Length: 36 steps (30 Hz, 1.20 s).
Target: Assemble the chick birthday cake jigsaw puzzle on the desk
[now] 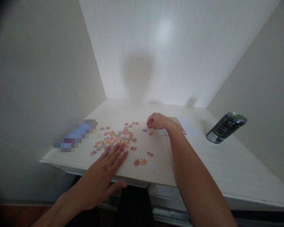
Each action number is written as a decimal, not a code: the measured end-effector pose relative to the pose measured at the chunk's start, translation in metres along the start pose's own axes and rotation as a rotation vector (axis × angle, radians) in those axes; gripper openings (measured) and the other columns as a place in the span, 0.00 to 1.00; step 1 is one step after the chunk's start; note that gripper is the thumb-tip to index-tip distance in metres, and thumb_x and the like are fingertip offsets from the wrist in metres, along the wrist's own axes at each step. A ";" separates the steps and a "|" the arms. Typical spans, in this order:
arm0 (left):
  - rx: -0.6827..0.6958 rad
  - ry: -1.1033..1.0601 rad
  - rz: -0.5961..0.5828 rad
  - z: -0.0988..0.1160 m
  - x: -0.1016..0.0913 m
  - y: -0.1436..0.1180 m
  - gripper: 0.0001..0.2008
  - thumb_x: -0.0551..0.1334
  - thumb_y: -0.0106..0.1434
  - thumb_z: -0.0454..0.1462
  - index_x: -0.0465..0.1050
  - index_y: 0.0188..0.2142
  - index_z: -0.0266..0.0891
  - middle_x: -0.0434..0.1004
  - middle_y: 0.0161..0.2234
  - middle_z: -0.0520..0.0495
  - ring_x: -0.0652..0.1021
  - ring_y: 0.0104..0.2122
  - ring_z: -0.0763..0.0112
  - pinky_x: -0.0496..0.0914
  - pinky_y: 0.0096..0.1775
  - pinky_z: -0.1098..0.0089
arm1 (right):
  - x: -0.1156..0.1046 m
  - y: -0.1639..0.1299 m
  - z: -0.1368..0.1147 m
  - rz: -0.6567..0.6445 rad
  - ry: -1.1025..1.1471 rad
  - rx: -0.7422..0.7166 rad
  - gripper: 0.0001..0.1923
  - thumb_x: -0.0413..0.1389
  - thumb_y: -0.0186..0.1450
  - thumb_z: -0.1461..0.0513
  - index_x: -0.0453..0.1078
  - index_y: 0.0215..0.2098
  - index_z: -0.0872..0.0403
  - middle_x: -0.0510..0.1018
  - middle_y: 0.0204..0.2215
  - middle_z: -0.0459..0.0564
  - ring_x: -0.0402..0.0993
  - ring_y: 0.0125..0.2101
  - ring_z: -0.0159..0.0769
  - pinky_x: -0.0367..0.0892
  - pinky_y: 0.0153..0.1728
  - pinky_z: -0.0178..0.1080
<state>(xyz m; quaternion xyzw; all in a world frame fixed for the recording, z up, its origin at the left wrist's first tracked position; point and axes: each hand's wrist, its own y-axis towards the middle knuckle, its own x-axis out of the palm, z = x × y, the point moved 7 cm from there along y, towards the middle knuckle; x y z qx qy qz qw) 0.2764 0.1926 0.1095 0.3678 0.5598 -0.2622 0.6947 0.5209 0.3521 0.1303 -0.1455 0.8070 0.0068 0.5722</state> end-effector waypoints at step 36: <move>-0.235 -0.074 0.679 -0.065 -0.013 -0.118 0.14 0.60 0.61 0.27 0.72 0.45 0.43 0.77 0.45 0.46 0.75 0.49 0.63 0.67 0.56 0.50 | 0.035 0.007 -0.062 -0.107 0.169 -0.208 0.11 0.59 0.59 0.55 0.79 0.33 0.54 0.81 0.28 0.50 0.74 0.28 0.35 0.65 0.30 0.36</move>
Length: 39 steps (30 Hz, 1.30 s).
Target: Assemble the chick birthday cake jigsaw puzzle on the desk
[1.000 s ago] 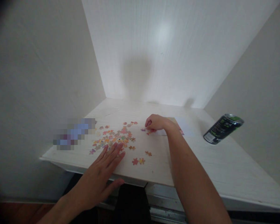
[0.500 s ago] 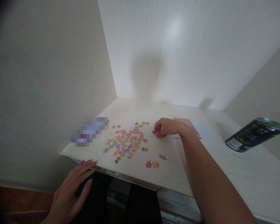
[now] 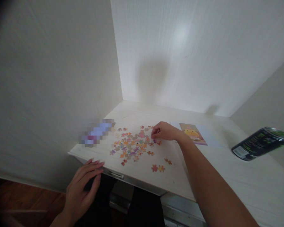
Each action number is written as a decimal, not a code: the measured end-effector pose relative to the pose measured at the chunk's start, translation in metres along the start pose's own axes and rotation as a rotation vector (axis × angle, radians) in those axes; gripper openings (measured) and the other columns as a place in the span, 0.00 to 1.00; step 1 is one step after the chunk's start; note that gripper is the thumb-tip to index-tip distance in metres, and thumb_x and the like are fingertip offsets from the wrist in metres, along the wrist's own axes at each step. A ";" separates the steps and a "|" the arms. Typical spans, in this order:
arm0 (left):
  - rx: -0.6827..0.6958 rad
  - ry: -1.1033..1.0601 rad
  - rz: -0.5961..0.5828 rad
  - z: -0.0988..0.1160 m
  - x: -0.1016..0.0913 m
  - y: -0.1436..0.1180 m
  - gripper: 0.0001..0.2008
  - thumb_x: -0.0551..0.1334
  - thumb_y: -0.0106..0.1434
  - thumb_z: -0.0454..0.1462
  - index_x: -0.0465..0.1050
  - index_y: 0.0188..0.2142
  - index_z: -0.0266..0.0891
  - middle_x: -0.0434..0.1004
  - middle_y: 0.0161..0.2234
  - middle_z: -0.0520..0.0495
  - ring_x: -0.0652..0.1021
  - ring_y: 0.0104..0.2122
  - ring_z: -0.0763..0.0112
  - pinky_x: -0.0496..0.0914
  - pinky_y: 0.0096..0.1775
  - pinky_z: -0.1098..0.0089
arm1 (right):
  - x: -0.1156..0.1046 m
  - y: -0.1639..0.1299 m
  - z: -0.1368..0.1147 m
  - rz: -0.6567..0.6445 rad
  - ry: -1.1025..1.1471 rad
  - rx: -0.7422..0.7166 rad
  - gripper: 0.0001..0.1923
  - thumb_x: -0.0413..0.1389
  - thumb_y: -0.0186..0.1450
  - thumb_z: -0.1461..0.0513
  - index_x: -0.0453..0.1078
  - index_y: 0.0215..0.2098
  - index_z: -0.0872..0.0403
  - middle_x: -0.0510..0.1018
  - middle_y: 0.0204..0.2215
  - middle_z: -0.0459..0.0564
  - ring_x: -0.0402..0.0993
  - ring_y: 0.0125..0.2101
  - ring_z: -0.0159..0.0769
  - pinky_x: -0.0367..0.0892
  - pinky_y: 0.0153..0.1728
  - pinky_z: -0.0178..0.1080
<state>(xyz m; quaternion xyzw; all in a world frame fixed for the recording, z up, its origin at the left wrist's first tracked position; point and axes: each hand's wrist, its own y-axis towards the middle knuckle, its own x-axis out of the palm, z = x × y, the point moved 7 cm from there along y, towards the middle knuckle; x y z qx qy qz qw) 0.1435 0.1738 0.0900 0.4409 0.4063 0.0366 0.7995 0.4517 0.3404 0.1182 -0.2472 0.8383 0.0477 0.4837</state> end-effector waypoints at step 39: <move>-0.094 -0.118 0.079 -0.011 0.004 -0.010 0.09 0.60 0.61 0.28 0.73 0.39 0.42 0.79 0.44 0.45 0.76 0.48 0.61 0.66 0.55 0.47 | 0.001 0.011 -0.005 0.149 -0.090 -0.042 0.14 0.57 0.62 0.58 0.78 0.42 0.55 0.82 0.33 0.52 0.74 0.30 0.34 0.64 0.33 0.35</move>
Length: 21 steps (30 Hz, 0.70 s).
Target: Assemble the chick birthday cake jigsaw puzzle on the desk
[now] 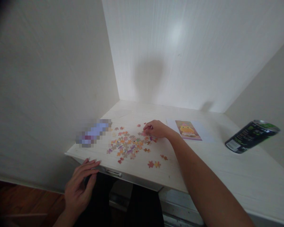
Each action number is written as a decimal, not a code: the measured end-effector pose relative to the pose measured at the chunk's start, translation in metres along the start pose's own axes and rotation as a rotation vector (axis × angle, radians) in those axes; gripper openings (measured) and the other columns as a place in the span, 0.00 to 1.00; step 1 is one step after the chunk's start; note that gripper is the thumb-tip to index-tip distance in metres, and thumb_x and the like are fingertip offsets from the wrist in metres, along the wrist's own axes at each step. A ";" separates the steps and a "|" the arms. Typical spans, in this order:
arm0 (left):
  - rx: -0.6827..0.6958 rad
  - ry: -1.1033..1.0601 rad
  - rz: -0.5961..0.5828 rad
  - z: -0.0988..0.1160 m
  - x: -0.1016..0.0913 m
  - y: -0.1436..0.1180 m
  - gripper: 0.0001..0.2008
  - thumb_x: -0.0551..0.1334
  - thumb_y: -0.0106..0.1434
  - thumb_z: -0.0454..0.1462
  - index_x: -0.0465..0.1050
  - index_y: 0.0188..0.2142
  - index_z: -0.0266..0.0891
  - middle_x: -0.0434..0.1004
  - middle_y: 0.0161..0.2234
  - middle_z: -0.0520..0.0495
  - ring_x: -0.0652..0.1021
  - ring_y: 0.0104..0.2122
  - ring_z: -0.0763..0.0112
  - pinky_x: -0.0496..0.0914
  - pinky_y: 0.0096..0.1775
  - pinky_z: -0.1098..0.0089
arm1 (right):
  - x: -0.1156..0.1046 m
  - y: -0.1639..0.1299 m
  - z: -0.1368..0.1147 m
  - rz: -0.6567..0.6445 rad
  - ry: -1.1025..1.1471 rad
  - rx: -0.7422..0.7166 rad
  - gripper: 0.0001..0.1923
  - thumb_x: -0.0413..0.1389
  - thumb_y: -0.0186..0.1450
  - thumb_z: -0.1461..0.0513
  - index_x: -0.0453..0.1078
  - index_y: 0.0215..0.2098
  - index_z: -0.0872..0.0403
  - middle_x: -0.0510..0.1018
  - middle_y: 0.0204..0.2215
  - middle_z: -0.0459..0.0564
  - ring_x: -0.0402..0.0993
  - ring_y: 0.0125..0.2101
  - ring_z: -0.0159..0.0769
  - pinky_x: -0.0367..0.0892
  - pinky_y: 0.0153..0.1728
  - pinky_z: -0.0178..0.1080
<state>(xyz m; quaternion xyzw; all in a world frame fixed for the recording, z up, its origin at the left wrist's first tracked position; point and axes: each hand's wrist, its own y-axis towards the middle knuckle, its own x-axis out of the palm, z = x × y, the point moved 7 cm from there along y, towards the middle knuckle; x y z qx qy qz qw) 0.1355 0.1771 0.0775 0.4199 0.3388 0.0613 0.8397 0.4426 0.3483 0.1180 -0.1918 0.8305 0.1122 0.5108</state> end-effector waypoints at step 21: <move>0.133 0.138 -0.200 0.038 0.011 0.038 0.10 0.60 0.62 0.31 0.73 0.43 0.42 0.76 0.41 0.44 0.75 0.43 0.60 0.71 0.47 0.55 | 0.004 -0.012 0.003 -0.210 0.043 0.069 0.11 0.62 0.54 0.55 0.74 0.28 0.56 0.77 0.23 0.48 0.68 0.22 0.30 0.58 0.24 0.33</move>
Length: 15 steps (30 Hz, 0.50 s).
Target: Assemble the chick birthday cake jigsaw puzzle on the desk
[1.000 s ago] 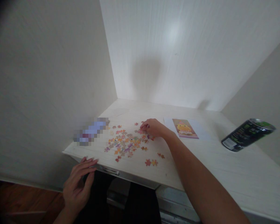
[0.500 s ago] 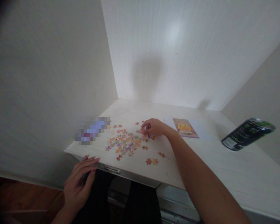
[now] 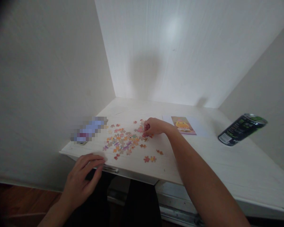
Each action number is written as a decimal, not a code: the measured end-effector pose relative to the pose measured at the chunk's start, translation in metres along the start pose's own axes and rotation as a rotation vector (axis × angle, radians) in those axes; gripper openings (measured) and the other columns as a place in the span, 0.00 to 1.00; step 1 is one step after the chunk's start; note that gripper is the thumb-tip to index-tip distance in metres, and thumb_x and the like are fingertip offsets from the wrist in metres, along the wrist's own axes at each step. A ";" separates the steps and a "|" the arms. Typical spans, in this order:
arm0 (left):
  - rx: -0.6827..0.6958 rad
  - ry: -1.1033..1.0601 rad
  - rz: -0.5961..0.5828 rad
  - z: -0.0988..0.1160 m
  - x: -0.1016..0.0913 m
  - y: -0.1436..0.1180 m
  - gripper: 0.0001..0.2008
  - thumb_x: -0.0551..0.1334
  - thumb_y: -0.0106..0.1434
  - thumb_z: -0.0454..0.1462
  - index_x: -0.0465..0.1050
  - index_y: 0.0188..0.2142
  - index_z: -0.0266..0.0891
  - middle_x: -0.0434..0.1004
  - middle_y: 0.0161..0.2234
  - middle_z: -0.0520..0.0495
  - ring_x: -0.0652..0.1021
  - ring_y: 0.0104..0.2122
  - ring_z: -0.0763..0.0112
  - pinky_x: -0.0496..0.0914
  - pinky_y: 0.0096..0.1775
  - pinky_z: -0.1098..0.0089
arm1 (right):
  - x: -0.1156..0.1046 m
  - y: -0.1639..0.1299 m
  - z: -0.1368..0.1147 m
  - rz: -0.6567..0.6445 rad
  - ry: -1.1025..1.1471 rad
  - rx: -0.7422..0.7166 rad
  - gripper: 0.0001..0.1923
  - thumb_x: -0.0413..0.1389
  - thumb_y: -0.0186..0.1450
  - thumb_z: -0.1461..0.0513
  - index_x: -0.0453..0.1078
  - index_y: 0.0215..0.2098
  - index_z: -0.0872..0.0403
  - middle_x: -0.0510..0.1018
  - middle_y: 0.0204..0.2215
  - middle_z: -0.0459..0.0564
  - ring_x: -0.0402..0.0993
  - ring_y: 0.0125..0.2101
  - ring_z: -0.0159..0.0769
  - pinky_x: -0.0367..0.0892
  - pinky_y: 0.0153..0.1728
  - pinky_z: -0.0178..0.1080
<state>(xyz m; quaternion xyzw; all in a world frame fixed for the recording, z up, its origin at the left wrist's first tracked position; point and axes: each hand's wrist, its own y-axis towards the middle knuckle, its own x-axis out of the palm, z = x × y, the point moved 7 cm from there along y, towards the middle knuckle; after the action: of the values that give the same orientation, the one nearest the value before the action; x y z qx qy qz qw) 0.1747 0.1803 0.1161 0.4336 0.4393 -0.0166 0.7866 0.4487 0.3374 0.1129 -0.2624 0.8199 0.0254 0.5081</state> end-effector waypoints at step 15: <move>0.256 -0.155 -0.538 0.103 0.080 0.046 0.26 0.61 0.63 0.43 0.62 0.60 0.39 0.64 0.61 0.40 0.67 0.58 0.51 0.61 0.60 0.47 | -0.002 -0.013 0.013 -0.149 0.051 -0.008 0.10 0.62 0.53 0.57 0.78 0.31 0.56 0.78 0.22 0.47 0.69 0.22 0.30 0.60 0.24 0.33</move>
<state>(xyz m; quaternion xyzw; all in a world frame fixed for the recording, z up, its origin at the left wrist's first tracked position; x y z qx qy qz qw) 0.3123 0.1657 0.1151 0.3946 0.4712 -0.3125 0.7243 0.4656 0.3309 0.1114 -0.3254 0.8106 -0.0158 0.4866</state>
